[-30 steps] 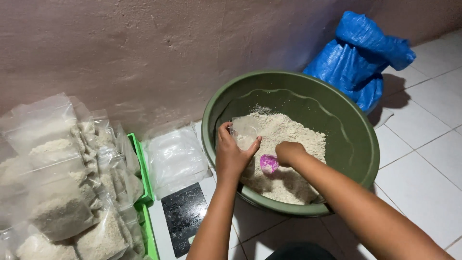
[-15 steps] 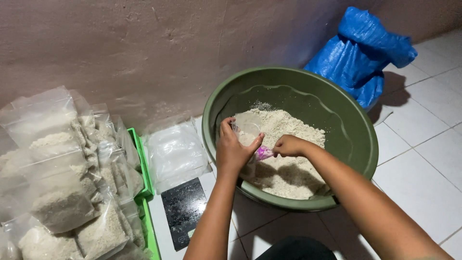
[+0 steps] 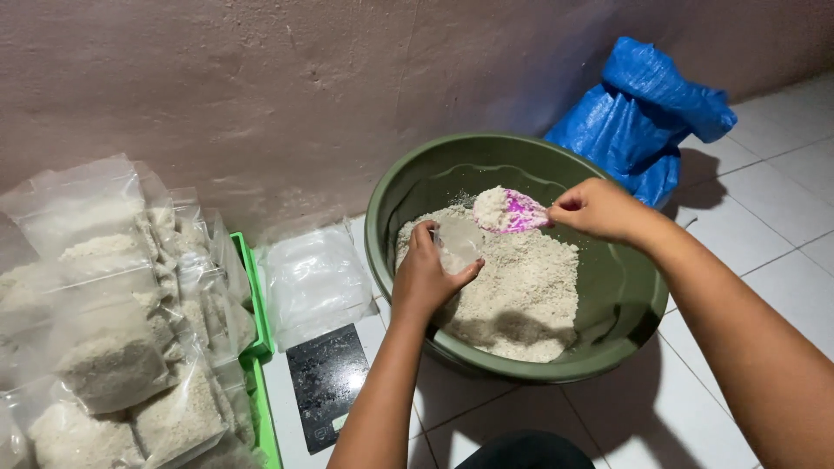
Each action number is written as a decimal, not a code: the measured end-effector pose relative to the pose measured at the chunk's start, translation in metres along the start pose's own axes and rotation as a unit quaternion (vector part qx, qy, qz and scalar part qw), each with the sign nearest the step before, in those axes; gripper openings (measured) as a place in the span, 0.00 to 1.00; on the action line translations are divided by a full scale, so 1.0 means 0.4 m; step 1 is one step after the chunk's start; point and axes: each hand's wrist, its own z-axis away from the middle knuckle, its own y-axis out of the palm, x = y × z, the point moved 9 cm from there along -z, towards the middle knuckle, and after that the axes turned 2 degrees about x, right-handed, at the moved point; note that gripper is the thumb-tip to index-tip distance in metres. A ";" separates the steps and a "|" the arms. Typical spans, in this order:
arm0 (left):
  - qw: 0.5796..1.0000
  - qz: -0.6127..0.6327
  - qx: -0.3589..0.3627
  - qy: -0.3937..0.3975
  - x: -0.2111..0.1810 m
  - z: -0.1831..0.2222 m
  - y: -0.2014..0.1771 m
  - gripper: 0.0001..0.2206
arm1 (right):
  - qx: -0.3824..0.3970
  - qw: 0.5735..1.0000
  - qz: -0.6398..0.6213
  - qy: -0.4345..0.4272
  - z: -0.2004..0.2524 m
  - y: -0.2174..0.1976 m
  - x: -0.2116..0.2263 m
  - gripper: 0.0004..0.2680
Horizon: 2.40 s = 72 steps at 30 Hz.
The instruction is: The person is manually filling plastic bags with a powdered food product from a large basin, weighing each bag on a digital scale, and then organizing the filled bags into a green plastic tray.
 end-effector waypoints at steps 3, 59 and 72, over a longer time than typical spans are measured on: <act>1.000 -0.012 0.004 0.007 -0.006 -0.004 0.002 0.39 | -0.004 0.997 0.076 -0.022 0.000 0.012 0.063 0.09; 0.993 0.004 -0.096 0.064 -0.016 -0.002 -0.021 0.42 | -0.047 0.984 -0.015 -0.168 0.124 0.179 0.292 0.08; 1.000 0.026 0.001 -0.004 -0.056 0.107 -0.167 0.50 | -0.116 0.977 0.071 -0.164 0.117 0.154 0.267 0.04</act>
